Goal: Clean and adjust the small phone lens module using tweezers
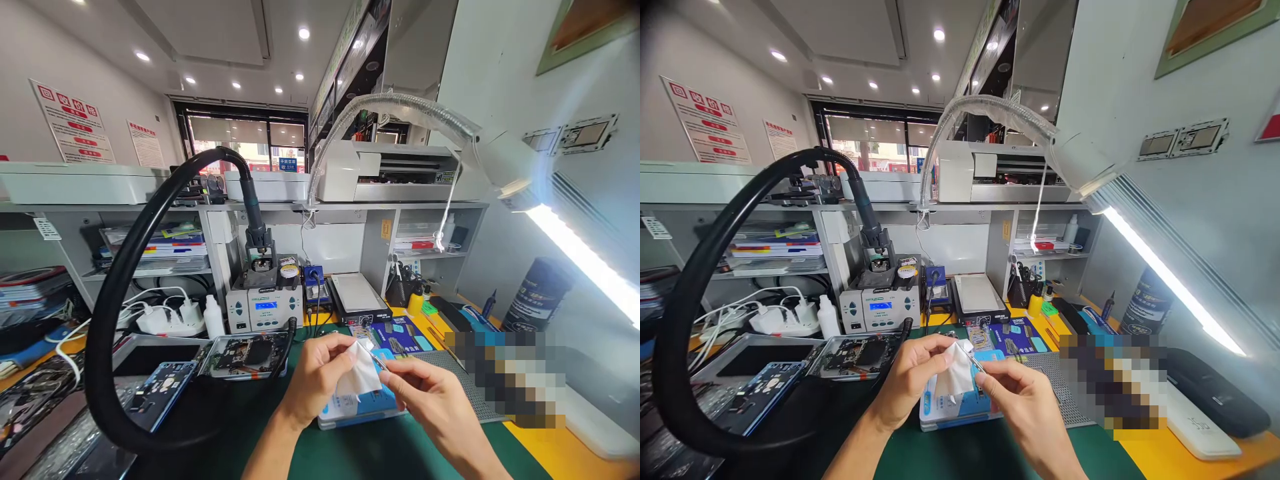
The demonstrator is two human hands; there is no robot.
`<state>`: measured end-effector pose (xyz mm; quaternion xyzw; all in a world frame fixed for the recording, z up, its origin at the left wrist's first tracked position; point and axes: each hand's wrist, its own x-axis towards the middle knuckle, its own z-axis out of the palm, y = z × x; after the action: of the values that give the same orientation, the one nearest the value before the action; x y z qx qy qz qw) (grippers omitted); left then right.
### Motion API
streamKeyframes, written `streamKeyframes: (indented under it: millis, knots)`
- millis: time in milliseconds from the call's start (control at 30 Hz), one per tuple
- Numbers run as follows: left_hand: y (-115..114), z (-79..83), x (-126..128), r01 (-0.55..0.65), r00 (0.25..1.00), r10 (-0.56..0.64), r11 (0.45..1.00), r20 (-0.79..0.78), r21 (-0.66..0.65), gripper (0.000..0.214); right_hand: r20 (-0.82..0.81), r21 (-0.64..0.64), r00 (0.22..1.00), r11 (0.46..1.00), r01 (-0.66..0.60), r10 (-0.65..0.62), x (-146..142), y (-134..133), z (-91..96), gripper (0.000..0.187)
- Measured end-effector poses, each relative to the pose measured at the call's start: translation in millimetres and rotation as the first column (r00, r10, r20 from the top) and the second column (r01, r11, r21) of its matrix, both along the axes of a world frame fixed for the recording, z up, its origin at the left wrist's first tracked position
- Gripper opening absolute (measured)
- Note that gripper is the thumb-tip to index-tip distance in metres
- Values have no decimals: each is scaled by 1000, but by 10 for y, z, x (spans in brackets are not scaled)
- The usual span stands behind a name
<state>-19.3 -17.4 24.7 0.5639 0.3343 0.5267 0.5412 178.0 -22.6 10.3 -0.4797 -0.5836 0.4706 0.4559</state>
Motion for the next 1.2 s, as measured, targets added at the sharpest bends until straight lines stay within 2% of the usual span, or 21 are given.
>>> streamKeyframes:
  millis: [133, 267, 367, 467, 533, 633, 700, 767, 833, 900, 967, 1000, 1033, 1100, 1133, 1200]
  knots:
    - [13, -4, 5, 0, 1000, 2, 999, 31, -43, 22, 65, 145, 994, 986, 80, -90, 5, -15, -75, 36]
    - [31, -53, 5, 1, 998, 4, 997, 67, -77, 22, 166, 356, 979, 933, 55, -121, 33, -35, -125, 22]
    - [29, -69, 8, 4, 997, 2, 996, 78, -84, 21, 243, 545, 956, 839, 8, -167, 52, -36, -134, 14]
    - [28, -77, 36, -3, 998, 8, 997, 68, -77, 24, 346, 705, 884, 709, -24, -314, 67, -35, -141, 13]
    - [38, -90, 69, -54, 998, 57, 996, 38, -67, 29, 403, 767, 808, 641, -41, -430, 67, -41, -152, 14]
    - [61, -114, 120, -164, 986, 164, 985, 1, -46, 31, 440, 805, 715, 591, -46, -543, 38, -62, -170, 17]
    - [75, -125, 138, -203, 979, 203, 978, -10, -40, 30, 437, 815, 693, 579, -35, -573, 4, -77, -178, 18]
    - [84, -129, 139, -221, 975, 221, 975, -20, -35, 29, 411, 814, 716, 581, -10, -564, -31, -89, -181, 18]
    - [89, -132, 131, -226, 974, 225, 974, -22, -31, 29, 379, 779, 779, 627, 23, -500, -58, -93, -178, 18]
    - [88, -137, 119, -213, 977, 213, 976, -14, -34, 29, 358, 664, 845, 744, 69, -398, -69, -89, -158, 18]
    - [80, -141, 109, -182, 983, 182, 983, 2, -36, 29, 346, 427, 908, 902, 72, -237, -61, -78, -114, 26]
    - [74, -141, 104, -159, 987, 159, 987, 10, -35, 28, 323, 272, 939, 962, 28, -119, -50, -71, -83, 31]
    - [66, -140, 100, -133, 991, 134, 990, 18, -35, 28, 277, 116, 961, 992, -44, 10, -37, -66, -47, 36]
    - [48, -129, 91, -85, 996, 86, 996, 29, -39, 27, 128, -131, 970, 973, -191, 208, -4, -59, 28, 48]
    - [39, -122, 87, -65, 997, 67, 997, 31, -41, 27, 46, -214, 966, 947, -240, 255, 12, -60, 64, 54]
    - [26, -106, 78, -44, 999, 45, 998, 27, -42, 26, -82, -309, 959, 907, -285, 273, 36, -68, 124, 58]
